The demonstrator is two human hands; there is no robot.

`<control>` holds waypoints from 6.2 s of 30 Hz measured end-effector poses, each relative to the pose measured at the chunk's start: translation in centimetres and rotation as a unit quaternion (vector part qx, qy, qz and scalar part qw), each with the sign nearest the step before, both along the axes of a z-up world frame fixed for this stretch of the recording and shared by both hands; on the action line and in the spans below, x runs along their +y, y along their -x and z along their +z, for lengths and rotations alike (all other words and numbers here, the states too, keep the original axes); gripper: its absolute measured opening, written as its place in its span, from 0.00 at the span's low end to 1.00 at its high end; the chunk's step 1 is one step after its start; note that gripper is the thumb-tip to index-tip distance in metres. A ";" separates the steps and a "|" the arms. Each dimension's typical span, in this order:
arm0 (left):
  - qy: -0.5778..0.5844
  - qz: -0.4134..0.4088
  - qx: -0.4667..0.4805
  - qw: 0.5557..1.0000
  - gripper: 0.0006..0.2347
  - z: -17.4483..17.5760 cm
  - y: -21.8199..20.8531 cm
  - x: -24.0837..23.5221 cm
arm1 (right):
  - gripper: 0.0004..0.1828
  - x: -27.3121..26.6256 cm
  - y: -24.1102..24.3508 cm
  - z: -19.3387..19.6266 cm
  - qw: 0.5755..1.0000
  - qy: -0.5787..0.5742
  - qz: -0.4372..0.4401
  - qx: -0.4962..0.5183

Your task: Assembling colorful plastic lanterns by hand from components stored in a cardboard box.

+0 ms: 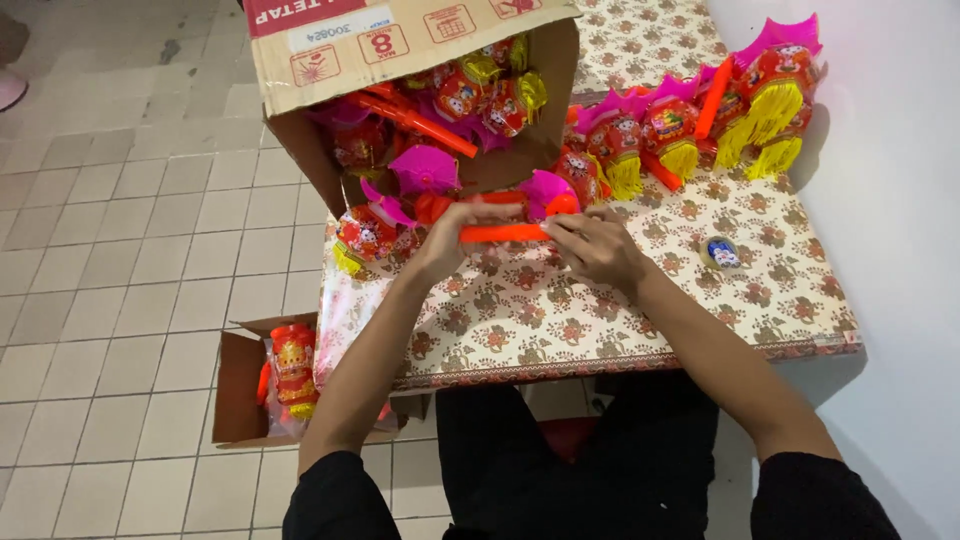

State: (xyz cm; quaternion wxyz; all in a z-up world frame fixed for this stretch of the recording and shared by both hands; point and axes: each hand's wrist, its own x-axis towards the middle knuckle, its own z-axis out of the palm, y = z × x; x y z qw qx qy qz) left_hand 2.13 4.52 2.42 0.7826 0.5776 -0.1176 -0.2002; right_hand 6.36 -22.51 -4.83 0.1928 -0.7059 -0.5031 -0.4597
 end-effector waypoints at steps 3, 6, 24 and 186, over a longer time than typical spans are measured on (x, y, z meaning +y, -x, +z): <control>0.095 0.072 0.029 0.992 0.37 0.1 -0.4 -0.8 | 0.11 0.2 -0.1 -0.2 1.000 -0.022 -0.002 -0.012; 0.082 0.124 0.010 0.989 0.19 0.0 -0.5 -0.8 | 0.12 0.3 -0.1 -0.2 0.999 -0.039 -0.004 -0.025; -0.232 0.068 -0.135 0.961 0.17 -1.6 -0.4 0.2 | 0.07 0.8 1.0 3.6 0.994 -0.071 0.010 -0.087; -0.445 0.252 -0.659 0.551 0.08 -5.7 -2.1 -1.3 | 0.04 0.7 0.3 1.6 0.981 -0.117 0.015 0.155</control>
